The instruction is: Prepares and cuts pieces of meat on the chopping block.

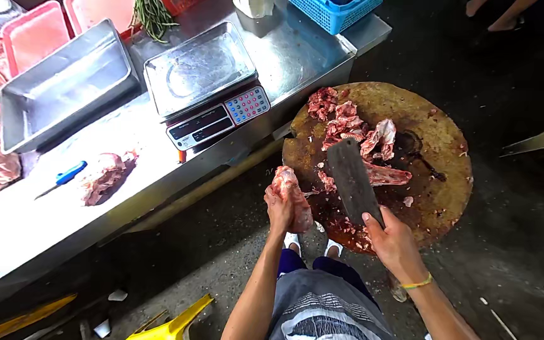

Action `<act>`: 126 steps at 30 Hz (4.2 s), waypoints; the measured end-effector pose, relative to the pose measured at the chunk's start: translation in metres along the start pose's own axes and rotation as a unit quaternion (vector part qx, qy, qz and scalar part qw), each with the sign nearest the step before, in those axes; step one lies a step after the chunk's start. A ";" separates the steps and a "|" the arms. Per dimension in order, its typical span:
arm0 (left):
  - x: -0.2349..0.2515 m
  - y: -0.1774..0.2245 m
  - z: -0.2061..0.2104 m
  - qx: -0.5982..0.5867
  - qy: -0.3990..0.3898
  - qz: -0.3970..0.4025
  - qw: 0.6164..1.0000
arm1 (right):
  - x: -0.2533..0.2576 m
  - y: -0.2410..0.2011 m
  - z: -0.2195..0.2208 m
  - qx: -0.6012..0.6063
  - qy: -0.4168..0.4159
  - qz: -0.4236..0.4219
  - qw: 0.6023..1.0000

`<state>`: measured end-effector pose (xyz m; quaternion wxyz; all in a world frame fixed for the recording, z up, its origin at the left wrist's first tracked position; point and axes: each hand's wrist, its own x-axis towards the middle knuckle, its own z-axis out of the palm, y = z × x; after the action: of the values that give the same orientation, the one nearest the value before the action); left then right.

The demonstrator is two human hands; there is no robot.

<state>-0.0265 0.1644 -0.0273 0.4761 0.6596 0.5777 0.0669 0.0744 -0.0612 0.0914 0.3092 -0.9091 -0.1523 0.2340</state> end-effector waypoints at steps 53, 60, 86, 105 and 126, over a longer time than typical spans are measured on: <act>-0.079 0.007 -0.044 -0.647 -0.260 0.060 0.714 | 0.137 0.156 -0.052 -0.094 0.111 0.091 0.985; -0.096 0.022 -0.027 -0.568 -0.214 0.025 0.794 | 0.094 0.110 -0.045 -0.008 0.071 -0.058 0.996; -0.112 -0.011 -0.037 -0.135 -0.017 0.211 0.968 | 0.036 -0.043 0.086 0.469 -0.207 -0.082 0.855; -0.085 -0.006 -0.078 -0.329 -0.213 0.182 0.902 | 0.040 -0.074 0.054 0.305 -0.308 -0.238 0.869; -0.108 -0.016 -0.058 -0.634 -0.321 -0.095 0.697 | 0.052 0.143 -0.063 -0.049 0.133 0.046 0.989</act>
<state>-0.1096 0.1051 0.0429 0.9420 0.1244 0.2700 0.1559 0.1695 -0.1790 0.0279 0.2708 -0.9522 -0.0791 0.1173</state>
